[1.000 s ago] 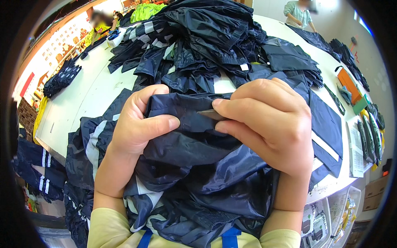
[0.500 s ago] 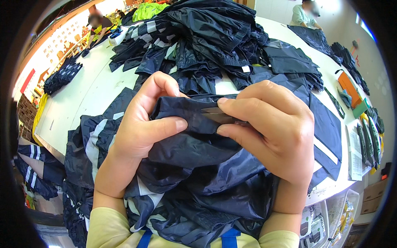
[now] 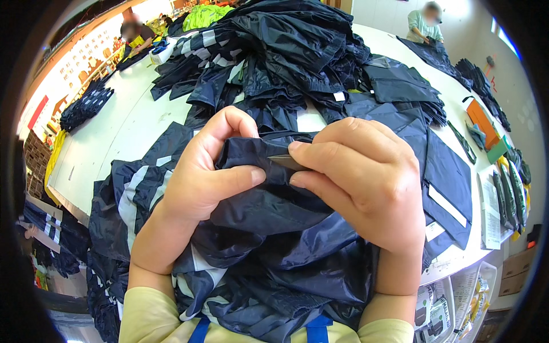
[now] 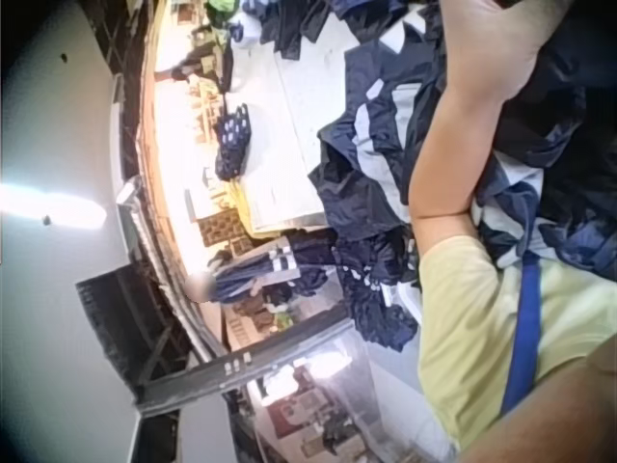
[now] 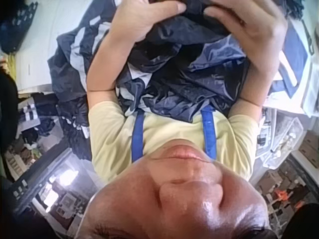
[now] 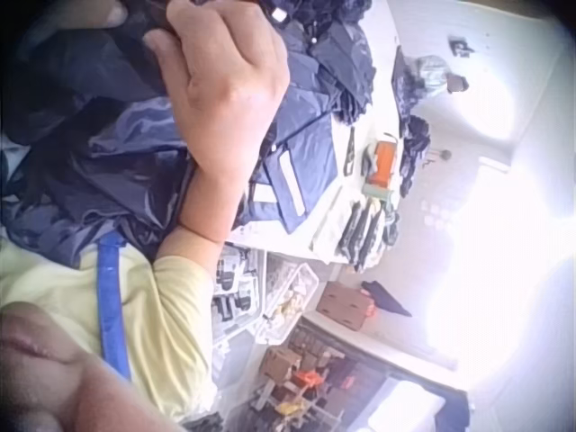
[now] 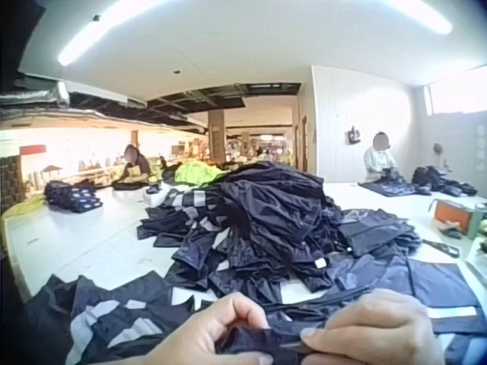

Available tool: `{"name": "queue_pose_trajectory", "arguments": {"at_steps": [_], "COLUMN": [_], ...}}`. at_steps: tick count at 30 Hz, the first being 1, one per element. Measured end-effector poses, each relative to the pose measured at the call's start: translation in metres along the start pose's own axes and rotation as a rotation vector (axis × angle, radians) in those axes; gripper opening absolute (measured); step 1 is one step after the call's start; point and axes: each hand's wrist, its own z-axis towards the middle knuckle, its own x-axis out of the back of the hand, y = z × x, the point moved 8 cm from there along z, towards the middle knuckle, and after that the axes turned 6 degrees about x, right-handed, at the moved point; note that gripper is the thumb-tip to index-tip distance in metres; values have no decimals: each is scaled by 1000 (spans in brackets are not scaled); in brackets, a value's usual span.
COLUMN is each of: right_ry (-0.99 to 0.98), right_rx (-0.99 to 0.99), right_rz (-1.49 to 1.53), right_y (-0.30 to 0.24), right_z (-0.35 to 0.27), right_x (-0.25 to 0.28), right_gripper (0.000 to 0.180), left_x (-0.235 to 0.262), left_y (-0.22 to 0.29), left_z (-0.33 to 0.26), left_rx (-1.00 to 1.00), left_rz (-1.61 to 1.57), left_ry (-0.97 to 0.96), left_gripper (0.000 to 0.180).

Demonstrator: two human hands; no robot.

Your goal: The person uses a small blade to cut tags and loose threads from dark garments. They repeatedly pick up items from a large pile, trim the waistband or seam areas, and place the garments back on the pile.

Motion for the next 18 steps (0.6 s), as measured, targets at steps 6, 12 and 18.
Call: {"name": "queue_pose_trajectory", "arguments": {"at_steps": [6, 12, 18], "right_ry": [306, 292, -67], "right_rx": [-219, -544, -672], "right_rz": [429, 713, 647], "right_y": [49, 71, 65], "right_z": [-21, -34, -32], "right_x": [32, 23, -31], "right_gripper": [36, 39, 23], "left_x": [16, 23, 23], "left_y": [7, 16, 43], "left_z": [-1, -8, -22], "left_rx": [-18, -1, -252], "left_rz": [-25, -226, -96], "left_ry": [55, 34, 74], "left_gripper": [27, 29, 41]}}
